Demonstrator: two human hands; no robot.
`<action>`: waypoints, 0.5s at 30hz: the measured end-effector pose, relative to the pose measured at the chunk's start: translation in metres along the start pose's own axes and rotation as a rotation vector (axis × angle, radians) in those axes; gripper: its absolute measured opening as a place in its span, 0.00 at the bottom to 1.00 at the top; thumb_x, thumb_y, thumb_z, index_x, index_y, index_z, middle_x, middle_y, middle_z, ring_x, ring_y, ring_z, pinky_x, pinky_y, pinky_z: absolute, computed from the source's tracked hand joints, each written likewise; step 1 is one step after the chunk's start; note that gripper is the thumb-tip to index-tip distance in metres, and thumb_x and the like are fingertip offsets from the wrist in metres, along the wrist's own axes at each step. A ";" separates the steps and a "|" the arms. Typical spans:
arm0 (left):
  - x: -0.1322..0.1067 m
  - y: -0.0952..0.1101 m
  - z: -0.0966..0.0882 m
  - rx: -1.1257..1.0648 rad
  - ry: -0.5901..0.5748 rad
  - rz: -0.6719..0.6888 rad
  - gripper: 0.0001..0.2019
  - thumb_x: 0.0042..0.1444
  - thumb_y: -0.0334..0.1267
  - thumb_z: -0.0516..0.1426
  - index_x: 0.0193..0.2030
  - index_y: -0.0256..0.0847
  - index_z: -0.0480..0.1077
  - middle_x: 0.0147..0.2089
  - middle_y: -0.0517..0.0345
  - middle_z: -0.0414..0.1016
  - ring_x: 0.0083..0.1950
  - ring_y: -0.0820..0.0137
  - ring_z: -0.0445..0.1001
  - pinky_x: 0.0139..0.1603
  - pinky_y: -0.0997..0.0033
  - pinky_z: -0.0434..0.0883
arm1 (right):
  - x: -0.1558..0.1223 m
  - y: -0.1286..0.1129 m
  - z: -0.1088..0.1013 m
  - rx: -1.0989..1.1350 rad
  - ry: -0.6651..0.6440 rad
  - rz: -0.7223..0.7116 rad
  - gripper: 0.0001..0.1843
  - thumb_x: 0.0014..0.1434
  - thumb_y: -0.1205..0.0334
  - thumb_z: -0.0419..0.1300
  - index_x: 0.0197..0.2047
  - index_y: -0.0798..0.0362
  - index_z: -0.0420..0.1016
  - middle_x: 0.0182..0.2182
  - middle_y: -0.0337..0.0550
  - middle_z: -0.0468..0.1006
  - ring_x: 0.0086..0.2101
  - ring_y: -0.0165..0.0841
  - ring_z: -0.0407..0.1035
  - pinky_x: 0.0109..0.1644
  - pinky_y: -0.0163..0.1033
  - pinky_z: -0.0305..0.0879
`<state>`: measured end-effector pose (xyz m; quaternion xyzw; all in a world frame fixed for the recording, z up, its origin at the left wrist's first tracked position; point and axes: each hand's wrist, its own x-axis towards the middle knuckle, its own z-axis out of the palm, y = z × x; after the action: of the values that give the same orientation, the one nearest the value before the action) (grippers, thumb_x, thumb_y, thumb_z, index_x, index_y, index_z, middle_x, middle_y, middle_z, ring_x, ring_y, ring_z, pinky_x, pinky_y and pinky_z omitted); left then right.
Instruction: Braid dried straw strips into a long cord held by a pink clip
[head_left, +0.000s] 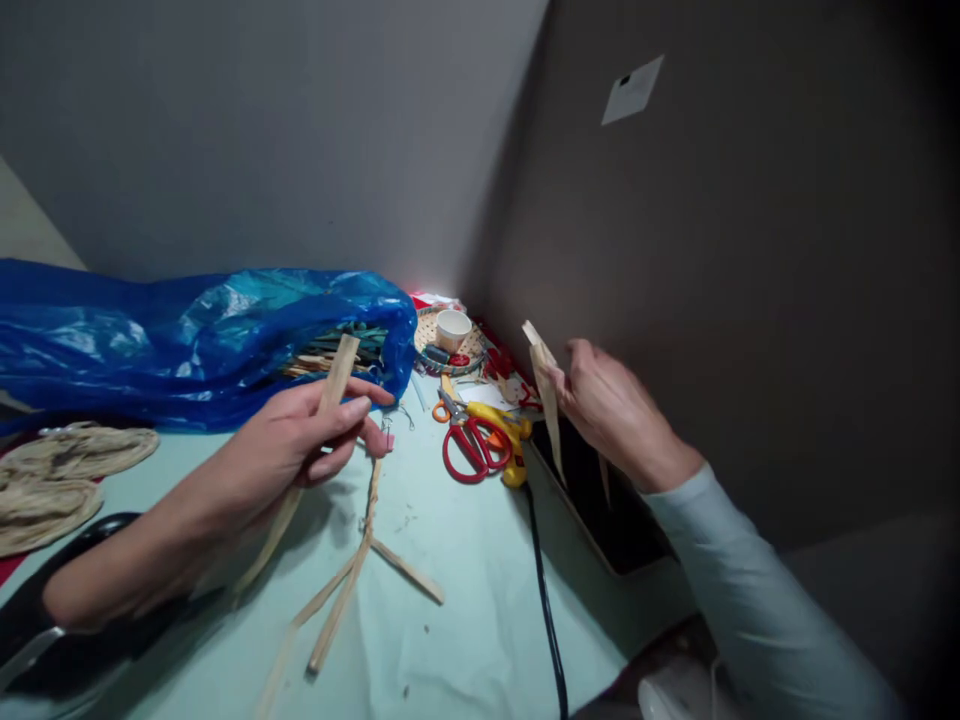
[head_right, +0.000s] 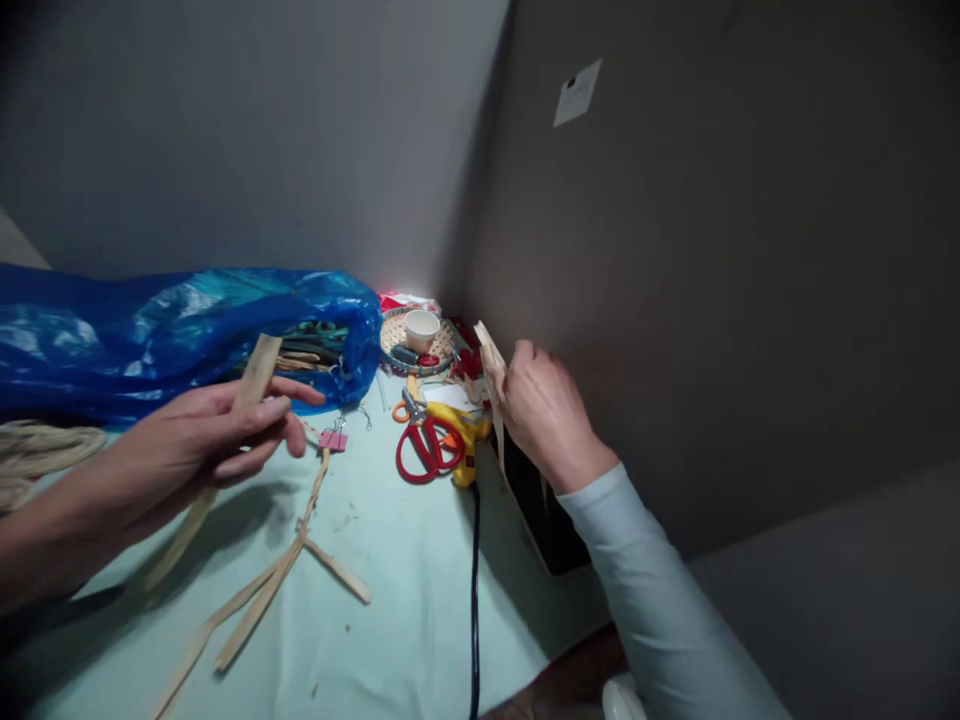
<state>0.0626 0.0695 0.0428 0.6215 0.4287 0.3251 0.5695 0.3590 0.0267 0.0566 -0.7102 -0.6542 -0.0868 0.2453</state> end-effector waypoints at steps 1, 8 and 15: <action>-0.001 -0.001 -0.003 0.061 -0.030 0.003 0.15 0.59 0.47 0.57 0.45 0.38 0.73 0.26 0.64 0.73 0.18 0.80 0.50 0.21 0.75 0.50 | -0.002 -0.003 0.002 -0.083 0.043 -0.042 0.10 0.65 0.61 0.54 0.44 0.60 0.69 0.39 0.60 0.75 0.41 0.49 0.68 0.45 0.49 0.63; -0.020 -0.012 0.008 0.592 -0.333 0.197 0.13 0.60 0.38 0.49 0.25 0.42 0.65 0.26 0.63 0.68 0.30 0.70 0.67 0.33 0.73 0.63 | -0.050 -0.096 0.023 0.045 0.028 -0.766 0.14 0.70 0.68 0.50 0.55 0.55 0.71 0.52 0.53 0.75 0.50 0.43 0.65 0.61 0.51 0.55; -0.033 -0.018 -0.015 0.578 -0.241 0.204 0.21 0.66 0.49 0.49 0.24 0.43 0.65 0.27 0.65 0.67 0.31 0.71 0.66 0.33 0.74 0.59 | -0.058 -0.071 0.021 0.042 -0.091 -0.633 0.14 0.69 0.72 0.51 0.36 0.57 0.77 0.28 0.42 0.73 0.32 0.35 0.63 0.49 0.46 0.56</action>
<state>0.0322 0.0459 0.0300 0.8311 0.3683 0.1697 0.3806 0.2783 -0.0137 0.0293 -0.4695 -0.8545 -0.1132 0.1910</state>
